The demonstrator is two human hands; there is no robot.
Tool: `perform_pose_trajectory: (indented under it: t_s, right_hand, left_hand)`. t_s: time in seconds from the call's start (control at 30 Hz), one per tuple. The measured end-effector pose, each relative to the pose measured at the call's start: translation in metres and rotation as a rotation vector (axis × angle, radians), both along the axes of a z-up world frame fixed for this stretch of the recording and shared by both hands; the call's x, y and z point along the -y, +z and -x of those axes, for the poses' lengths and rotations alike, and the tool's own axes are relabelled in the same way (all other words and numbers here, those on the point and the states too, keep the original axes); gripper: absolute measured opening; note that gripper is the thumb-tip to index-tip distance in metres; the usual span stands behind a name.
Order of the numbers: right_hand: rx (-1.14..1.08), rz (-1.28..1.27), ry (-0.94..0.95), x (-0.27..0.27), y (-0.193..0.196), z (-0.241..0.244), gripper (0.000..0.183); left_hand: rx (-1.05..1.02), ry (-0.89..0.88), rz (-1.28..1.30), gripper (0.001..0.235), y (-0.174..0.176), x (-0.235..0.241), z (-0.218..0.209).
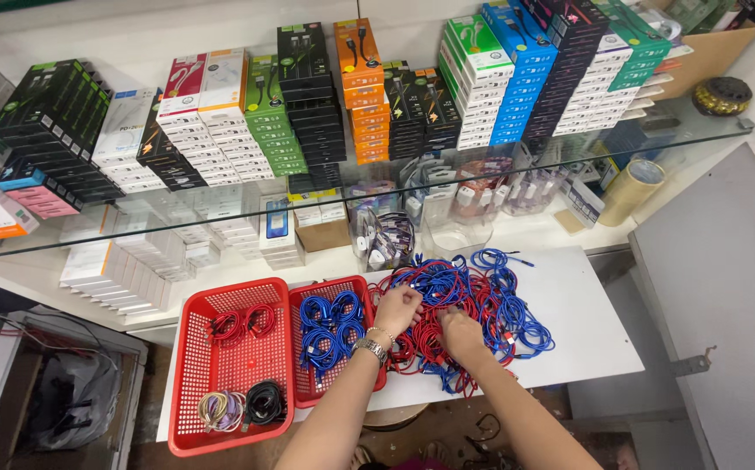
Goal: The person untangles and coils red and blue cables, then places them into red plastic baskets. The person handles the cables one at a time, separating them from a mixed pile on the table.
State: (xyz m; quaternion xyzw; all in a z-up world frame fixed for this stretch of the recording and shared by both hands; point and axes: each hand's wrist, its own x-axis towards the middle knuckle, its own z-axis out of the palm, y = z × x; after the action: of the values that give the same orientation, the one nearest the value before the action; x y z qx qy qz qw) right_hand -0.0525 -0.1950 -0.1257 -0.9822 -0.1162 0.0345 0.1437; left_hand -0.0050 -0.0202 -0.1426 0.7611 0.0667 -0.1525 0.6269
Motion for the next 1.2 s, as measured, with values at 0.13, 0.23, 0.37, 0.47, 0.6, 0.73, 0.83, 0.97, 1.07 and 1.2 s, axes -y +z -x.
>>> perform_pose_trajectory:
  t_s: [0.13,0.23,0.37,0.47,0.6,0.73,0.83,0.97,1.07,1.2]
  right_hand:
    - [-0.11,-0.154,-0.088,0.014,-0.006,-0.014,0.022]
    - [-0.198,-0.348,-0.161,0.026,-0.005,-0.03,0.023]
    - [-0.416,-0.666,-0.246,0.039,0.0,-0.047,0.019]
    - [-0.497,-0.812,-0.252,0.05,0.003,-0.047,0.018]
    - [-0.298,-0.898,-0.387,0.054,0.015,-0.038,0.027]
    - [-0.101,-0.588,-0.284,0.037,0.022,-0.027,0.035]
    - [-0.336,-0.67,-0.204,0.02,0.013,-0.022,0.033]
    - [-0.474,-0.977,-0.287,0.021,0.001,-0.032,0.028]
    - [-0.57,-1.123,-0.4,0.046,0.001,-0.043,0.025]
    - [-0.587,-1.258,-0.491,0.078,0.007,-0.054,0.023]
  left_hand:
    - [0.099,-0.077,-0.298,0.03,-0.031,0.002,0.007]
    - [0.087,-0.165,-0.465,0.046,-0.054,0.008,0.016]
    - [0.128,-0.184,-0.376,0.054,-0.065,0.019,0.024]
    - [-0.216,-0.061,0.215,0.034,-0.056,0.028,0.018]
    - [-0.299,-0.038,0.322,0.026,-0.032,0.011,0.011]
    - [-0.288,0.044,0.403,0.03,-0.02,0.005,0.007]
    - [-0.263,0.066,0.432,0.027,-0.023,0.008,0.008]
    - [-0.247,0.067,0.467,0.02,-0.023,-0.003,0.004]
    - [-0.335,0.101,0.552,0.018,-0.013,-0.023,0.002]
    - [-0.337,0.149,0.504,0.03,0.006,-0.04,0.001]
